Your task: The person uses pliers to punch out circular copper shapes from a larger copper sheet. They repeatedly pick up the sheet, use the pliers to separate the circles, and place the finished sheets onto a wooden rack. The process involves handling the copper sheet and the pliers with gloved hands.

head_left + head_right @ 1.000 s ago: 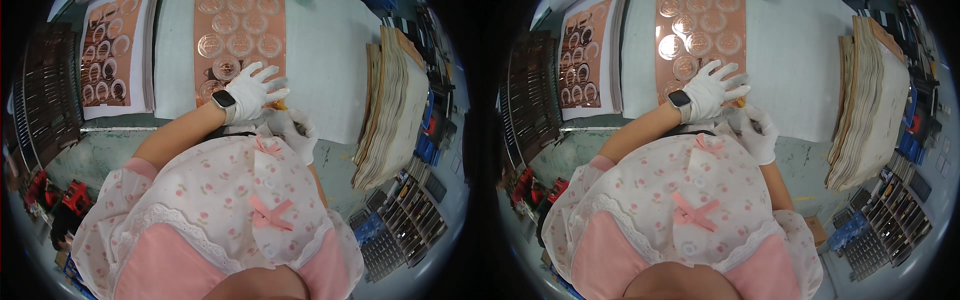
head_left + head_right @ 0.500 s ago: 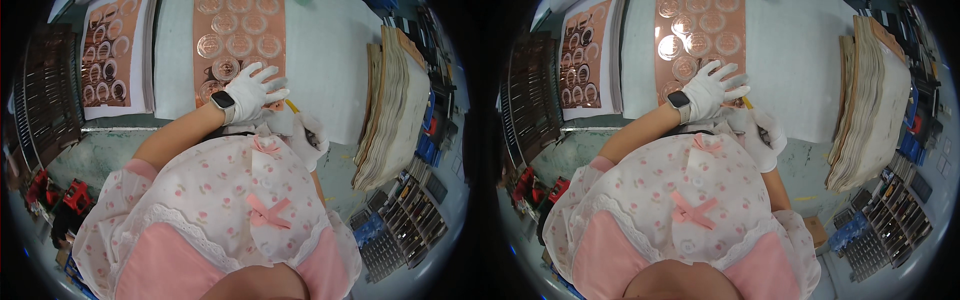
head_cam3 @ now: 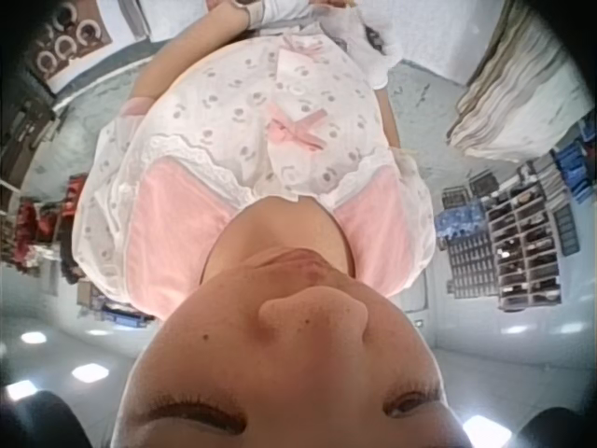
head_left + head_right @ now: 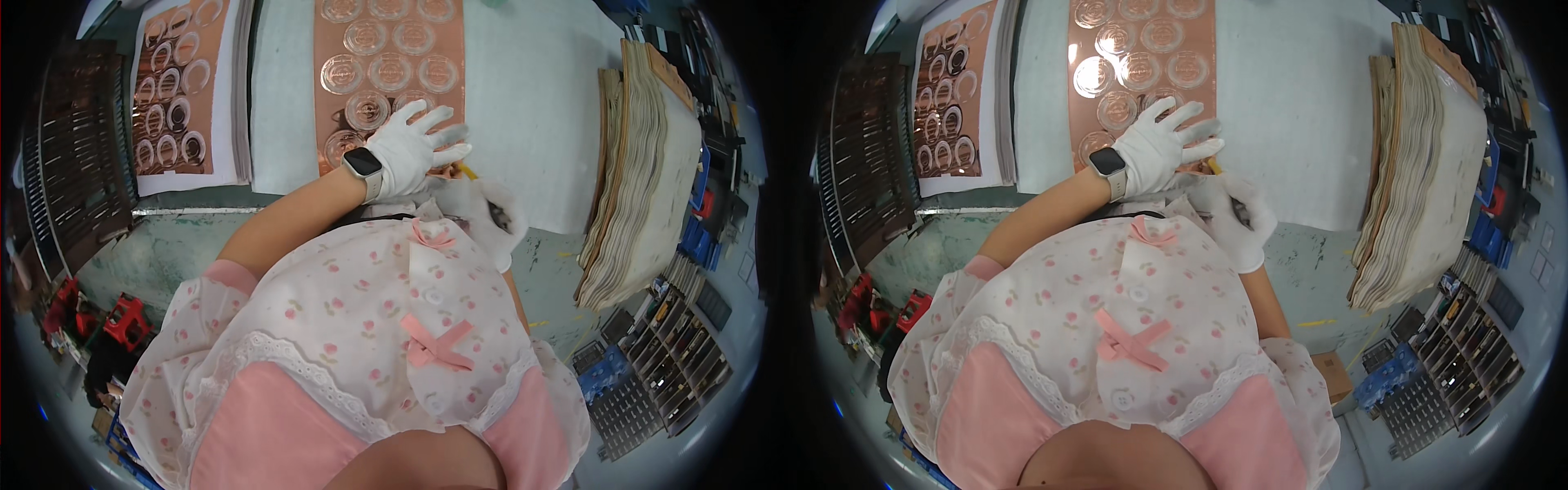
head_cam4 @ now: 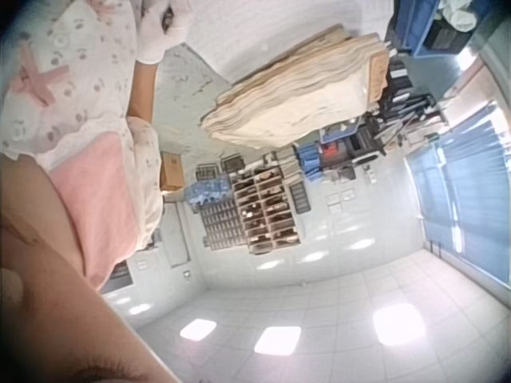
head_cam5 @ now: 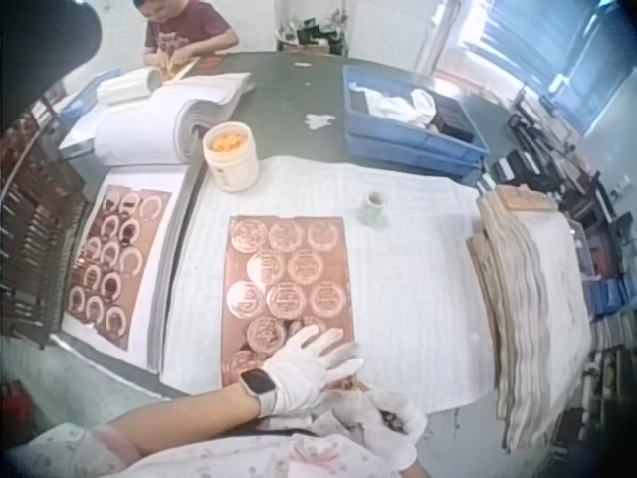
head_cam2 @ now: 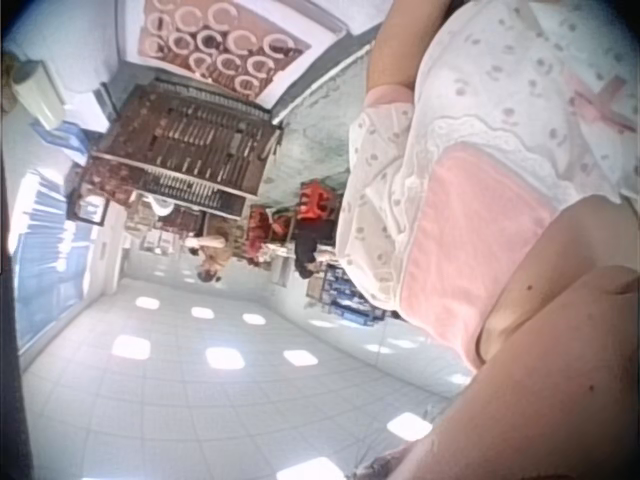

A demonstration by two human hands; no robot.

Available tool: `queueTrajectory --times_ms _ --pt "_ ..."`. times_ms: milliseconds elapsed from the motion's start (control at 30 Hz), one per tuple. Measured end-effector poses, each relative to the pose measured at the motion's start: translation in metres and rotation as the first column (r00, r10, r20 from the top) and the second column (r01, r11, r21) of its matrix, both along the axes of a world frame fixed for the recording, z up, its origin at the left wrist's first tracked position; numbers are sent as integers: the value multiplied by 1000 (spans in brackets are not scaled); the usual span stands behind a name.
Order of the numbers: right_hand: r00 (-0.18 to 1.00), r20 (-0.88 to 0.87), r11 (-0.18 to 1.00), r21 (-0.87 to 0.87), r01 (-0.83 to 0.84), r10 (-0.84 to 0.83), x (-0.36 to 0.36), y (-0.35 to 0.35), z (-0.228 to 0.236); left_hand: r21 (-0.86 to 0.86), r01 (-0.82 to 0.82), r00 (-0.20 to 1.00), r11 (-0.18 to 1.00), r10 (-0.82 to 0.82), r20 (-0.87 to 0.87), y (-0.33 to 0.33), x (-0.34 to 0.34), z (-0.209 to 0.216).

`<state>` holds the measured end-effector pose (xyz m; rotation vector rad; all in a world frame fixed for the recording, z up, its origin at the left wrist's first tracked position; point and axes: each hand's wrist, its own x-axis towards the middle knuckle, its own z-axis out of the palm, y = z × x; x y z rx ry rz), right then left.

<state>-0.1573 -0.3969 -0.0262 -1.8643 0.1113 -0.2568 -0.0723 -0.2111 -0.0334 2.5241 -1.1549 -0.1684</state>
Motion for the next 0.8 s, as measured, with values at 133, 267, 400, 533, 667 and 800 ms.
queueTrajectory --times_ms 133,267,400,533,667,800 --pt "972 -205 993 11 -118 118 0 -1 4 32 35 999 999 -35 -8 -1 2 6" --pt "960 -269 977 174 125 -75 8 7 10 14 -34 999 999 34 3 2 0 4" --pt "800 -598 910 304 283 -49 46 -24 40 -285 -627 704 725 371 -606 38 2 49" --pt "705 -706 878 379 293 69 56 -28 31 -383 -923 371 -36 183 -910 109 -14 22" --pt "691 -707 852 447 273 150 62 -17 24 -53 -978 46 -203 38 -998 154 -26 22" --pt "682 -720 963 255 86 130 67 9 35 180 -977 -163 117 145 -976 162 -46 23"
